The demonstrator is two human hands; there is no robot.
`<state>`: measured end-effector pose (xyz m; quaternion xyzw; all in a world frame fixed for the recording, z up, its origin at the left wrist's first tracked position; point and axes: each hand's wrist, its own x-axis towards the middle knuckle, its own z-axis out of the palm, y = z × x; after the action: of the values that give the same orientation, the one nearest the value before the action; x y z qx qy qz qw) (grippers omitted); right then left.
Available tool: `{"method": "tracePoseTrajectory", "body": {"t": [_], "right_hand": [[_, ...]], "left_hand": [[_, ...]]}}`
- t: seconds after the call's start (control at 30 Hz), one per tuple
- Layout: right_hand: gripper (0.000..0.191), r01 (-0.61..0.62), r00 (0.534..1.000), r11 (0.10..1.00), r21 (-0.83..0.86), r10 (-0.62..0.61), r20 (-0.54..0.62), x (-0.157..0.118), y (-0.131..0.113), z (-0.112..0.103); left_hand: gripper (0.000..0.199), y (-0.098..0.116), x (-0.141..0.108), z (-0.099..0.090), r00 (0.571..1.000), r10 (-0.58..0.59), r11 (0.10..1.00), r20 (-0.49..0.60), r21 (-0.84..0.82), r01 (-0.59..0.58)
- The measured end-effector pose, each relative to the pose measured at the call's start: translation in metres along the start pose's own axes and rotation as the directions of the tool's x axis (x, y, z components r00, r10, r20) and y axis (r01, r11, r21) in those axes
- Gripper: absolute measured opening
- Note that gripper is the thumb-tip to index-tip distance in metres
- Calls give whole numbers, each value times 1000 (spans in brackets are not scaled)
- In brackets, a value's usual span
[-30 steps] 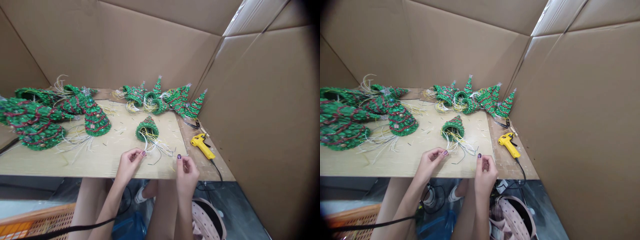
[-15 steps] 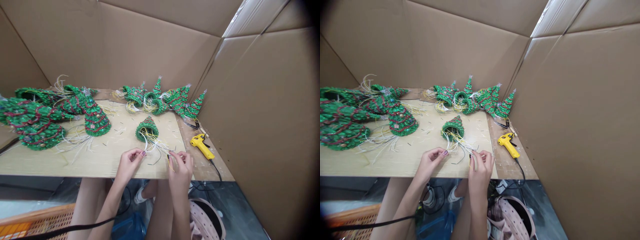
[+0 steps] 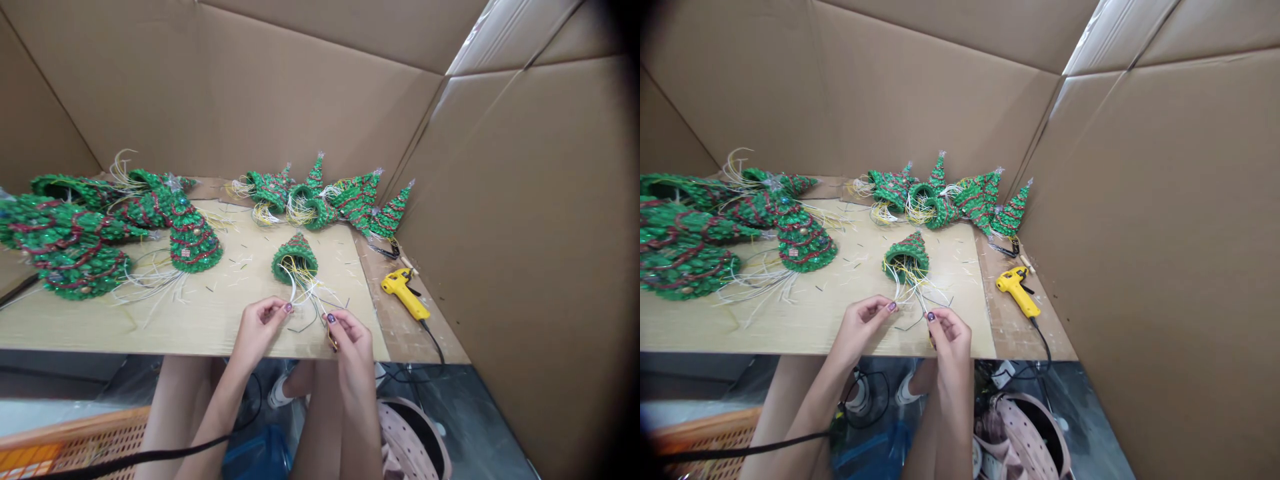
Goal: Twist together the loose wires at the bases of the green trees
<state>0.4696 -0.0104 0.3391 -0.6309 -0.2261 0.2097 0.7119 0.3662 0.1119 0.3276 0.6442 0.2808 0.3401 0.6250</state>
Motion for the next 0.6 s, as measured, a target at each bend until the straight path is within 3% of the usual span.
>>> {"method": "tracePoseTrajectory", "body": {"t": [0.07,0.17,0.23,0.33,0.47,0.6], "right_hand": [[19,96,995,990,-99,-98,-22,0,-4,3],[12,272,960,904,-331,-281,20,-3,-14,5],[12,309,950,865,-395,-295,98,-7,-18,6],[12,237,966,902,-361,-180,184,-10,-16,10],[8,57,974,973,-224,-4,227,-9,-5,17],[9,-79,965,995,-61,92,246,-6,4,22]], "left_hand": [[24,0,0,0,1000,2,1000,2,-4,-2],[24,-1,0,0,1000,-6,1000,12,-10,6],[24,-2,0,0,1000,-10,1000,14,-13,11],[23,-2,0,0,1000,-15,1000,17,-16,15],[22,-1,0,0,1000,-15,1000,19,-17,16],[23,-1,-1,0,1000,-16,1000,22,-18,16]]}}
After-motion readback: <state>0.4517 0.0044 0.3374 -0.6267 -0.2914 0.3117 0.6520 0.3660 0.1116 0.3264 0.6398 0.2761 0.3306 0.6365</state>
